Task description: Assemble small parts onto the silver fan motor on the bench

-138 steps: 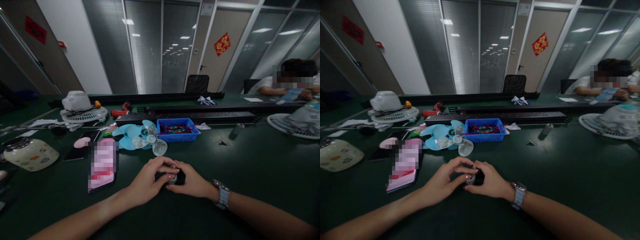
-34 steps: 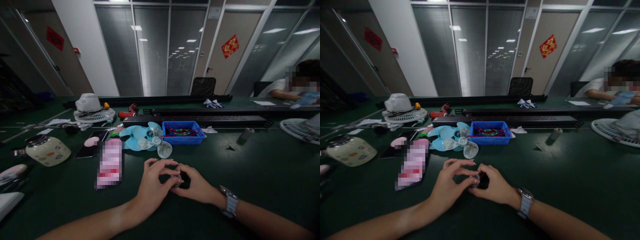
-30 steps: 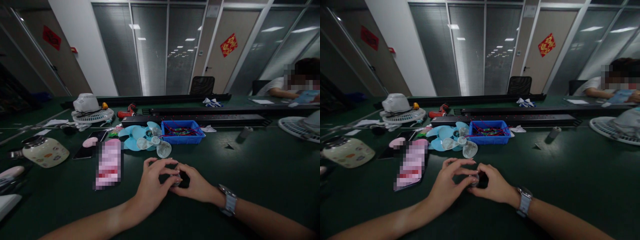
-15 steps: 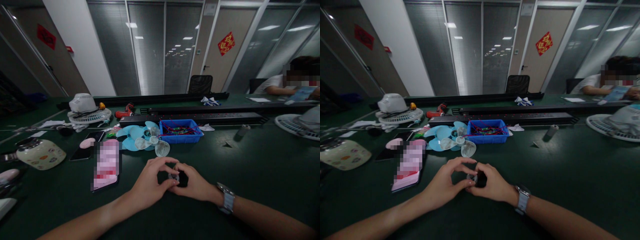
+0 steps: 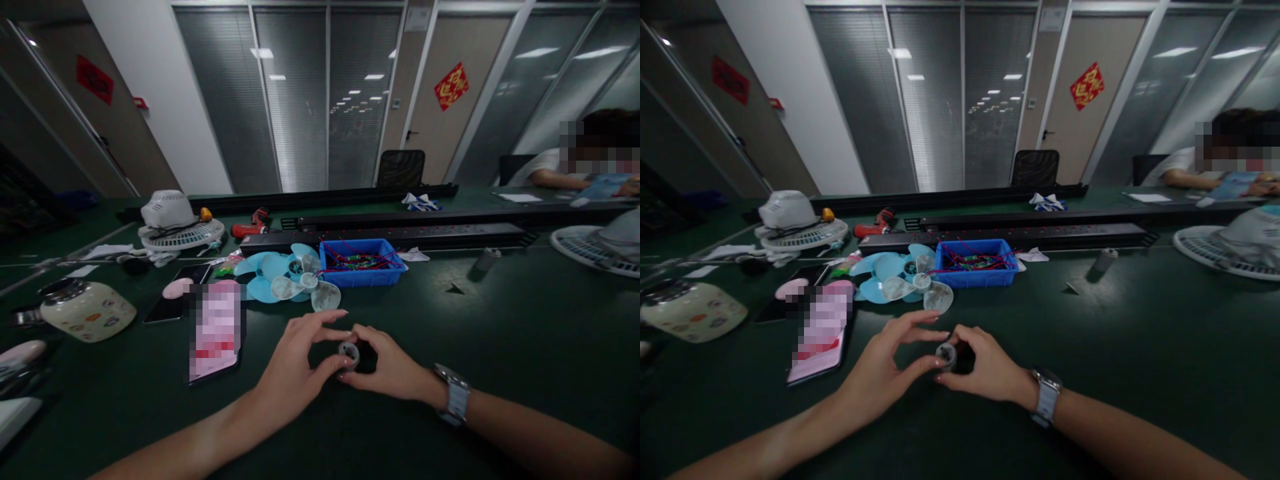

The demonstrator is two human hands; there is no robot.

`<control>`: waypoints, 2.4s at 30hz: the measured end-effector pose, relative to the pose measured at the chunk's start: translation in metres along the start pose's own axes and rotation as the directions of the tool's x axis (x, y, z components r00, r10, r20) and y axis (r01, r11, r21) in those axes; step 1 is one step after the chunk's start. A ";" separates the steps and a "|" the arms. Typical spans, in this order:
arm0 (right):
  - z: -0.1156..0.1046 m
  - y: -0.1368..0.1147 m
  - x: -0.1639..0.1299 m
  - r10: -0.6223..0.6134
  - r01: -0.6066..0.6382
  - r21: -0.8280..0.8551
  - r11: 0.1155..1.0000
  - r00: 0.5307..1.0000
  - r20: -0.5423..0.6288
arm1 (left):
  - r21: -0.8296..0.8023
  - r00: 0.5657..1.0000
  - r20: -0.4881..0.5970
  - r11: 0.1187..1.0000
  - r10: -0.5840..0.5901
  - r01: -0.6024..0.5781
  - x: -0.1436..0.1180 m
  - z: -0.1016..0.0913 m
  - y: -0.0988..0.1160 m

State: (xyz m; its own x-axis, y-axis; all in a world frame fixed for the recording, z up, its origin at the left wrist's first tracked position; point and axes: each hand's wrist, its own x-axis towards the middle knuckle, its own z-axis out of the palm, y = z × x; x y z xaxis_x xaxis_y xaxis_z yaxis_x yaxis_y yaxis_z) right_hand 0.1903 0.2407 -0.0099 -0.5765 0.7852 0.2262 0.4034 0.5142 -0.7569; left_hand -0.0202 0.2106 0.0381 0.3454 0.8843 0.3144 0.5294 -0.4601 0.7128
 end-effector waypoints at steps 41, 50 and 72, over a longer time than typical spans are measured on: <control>0.002 0.004 0.000 0.003 -0.003 -0.031 1.000 1.000 -0.012 | -0.146 0.994 -0.098 0.988 0.043 -0.057 0.003 0.022 0.000; 0.003 0.003 0.000 -0.028 0.028 0.019 0.999 1.000 -0.008 | -0.071 0.994 0.027 0.992 0.102 -0.100 0.002 0.017 0.002; 0.002 0.005 0.000 0.007 -0.007 0.002 1.000 1.000 0.011 | -0.211 0.981 -0.186 0.977 -0.051 0.011 0.009 0.019 -0.002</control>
State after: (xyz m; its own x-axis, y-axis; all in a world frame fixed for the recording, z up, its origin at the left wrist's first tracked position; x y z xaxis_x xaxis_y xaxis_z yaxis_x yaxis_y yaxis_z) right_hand 0.1909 0.2427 -0.0142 -0.5813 0.7851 0.2138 0.4059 0.5076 -0.7600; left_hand -0.0033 0.2176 0.0274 0.1672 0.9060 0.3887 0.3574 -0.4232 0.8326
